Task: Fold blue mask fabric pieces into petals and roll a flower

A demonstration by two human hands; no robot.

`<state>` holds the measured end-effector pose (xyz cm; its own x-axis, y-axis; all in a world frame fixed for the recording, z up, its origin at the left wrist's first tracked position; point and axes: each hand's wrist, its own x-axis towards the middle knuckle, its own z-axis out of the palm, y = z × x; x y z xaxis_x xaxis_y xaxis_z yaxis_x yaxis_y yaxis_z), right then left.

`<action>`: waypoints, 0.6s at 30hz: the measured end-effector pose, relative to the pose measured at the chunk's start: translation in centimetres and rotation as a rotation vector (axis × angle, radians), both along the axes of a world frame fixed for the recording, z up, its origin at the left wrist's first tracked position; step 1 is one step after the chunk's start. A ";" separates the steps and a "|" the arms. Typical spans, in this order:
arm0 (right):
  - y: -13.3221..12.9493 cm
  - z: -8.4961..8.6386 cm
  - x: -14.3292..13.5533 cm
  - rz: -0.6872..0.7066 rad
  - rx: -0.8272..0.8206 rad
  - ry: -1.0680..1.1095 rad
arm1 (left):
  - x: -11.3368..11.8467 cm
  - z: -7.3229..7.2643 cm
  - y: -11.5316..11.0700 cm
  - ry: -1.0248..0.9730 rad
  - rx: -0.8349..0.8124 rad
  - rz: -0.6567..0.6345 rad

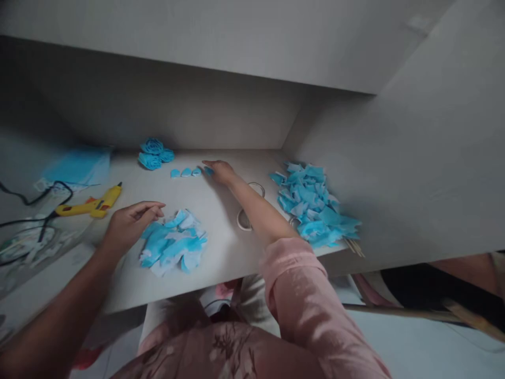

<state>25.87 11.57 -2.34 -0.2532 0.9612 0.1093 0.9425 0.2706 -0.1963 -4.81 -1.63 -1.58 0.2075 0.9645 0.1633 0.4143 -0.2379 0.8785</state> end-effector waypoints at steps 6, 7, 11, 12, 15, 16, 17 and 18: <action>3.0 -1.0 0.0 0.014 -0.071 0.126 | -0.6 0.8 -0.1 0.198 0.069 0.108; 3.5 -0.7 0.4 0.037 -0.085 0.139 | -0.7 1.0 -0.2 0.229 0.069 0.128; 5.0 1.8 3.6 0.106 -0.128 0.194 | -1.1 1.0 0.0 0.399 0.129 0.184; 5.3 2.5 4.5 0.101 -0.119 0.188 | -1.2 0.9 0.1 0.454 0.173 0.177; 5.4 3.6 6.6 0.082 -0.175 0.116 | -1.5 0.5 0.7 0.573 0.330 0.149; 5.2 3.6 7.0 0.078 -0.198 0.089 | -1.7 0.4 0.9 0.583 0.369 0.150; 5.0 3.3 7.2 0.074 -0.215 0.069 | -1.8 0.3 1.1 0.581 0.395 0.152; 4.8 3.0 7.3 0.070 -0.211 0.056 | -1.9 0.3 1.2 0.574 0.402 0.153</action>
